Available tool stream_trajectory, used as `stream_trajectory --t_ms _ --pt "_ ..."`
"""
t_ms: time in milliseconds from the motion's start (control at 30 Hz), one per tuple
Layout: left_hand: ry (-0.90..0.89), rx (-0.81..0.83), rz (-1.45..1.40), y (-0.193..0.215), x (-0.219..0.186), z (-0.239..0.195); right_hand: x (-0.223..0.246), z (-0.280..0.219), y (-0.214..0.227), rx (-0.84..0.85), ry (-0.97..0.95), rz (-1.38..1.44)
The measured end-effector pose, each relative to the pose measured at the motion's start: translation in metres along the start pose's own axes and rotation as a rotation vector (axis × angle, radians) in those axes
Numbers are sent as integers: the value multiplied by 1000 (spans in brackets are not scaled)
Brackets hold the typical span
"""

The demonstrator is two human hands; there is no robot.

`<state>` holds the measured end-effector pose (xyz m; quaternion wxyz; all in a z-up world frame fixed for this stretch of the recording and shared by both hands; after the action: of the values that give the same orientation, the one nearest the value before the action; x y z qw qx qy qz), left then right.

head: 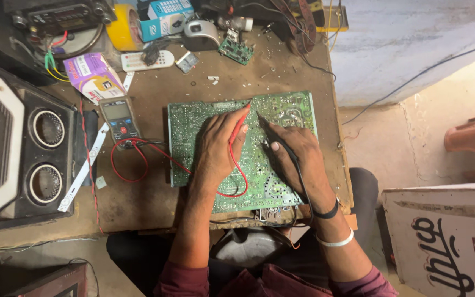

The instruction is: The person uses a multimeter with red and black probes to test points on a green circuit board placed on a cluttered workbench. The person moves the probes across various solder points and components while the multimeter display remains visible.

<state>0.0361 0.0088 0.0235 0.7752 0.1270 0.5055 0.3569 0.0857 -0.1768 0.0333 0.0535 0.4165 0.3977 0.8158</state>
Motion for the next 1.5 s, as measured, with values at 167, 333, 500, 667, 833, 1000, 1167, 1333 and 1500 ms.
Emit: stream_trajectory --t_ms 167,333,500,667,833,1000,1167,1333,1500 --pt "-10 -12 -22 -1 0 -3 1 -3 2 -7 1 -4" --pt "2 -34 -78 2 -2 -4 3 -1 2 -55 11 -4" --pt "3 3 -79 3 -4 -1 0 -1 1 -85 -73 -20" --pt "-27 19 -98 4 -8 0 1 0 1 -60 -65 -40" --pt "-39 32 -93 3 -7 -1 2 1 1 -53 -59 -36" --pt "-17 32 -90 2 -5 -1 2 1 0 -55 -45 -42" --pt "-20 36 -77 4 -7 -1 1 1 0 -58 -62 -45" --pt "-11 39 -100 6 -10 -1 0 0 -1 -67 -55 -46" --pt "-3 23 -106 8 -11 -1 2 1 0 -65 -61 -45"
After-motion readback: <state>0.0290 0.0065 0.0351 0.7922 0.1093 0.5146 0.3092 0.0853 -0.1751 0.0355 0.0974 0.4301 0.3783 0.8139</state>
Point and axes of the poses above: each hand's wrist, its own z-axis towards the middle knuckle, its own y-axis out of the back of the hand, x = y × z, the point moved 4 cm from there along z, towards the middle knuckle, and after that the axes turned 2 degrees about x, right-handed, at the moved point
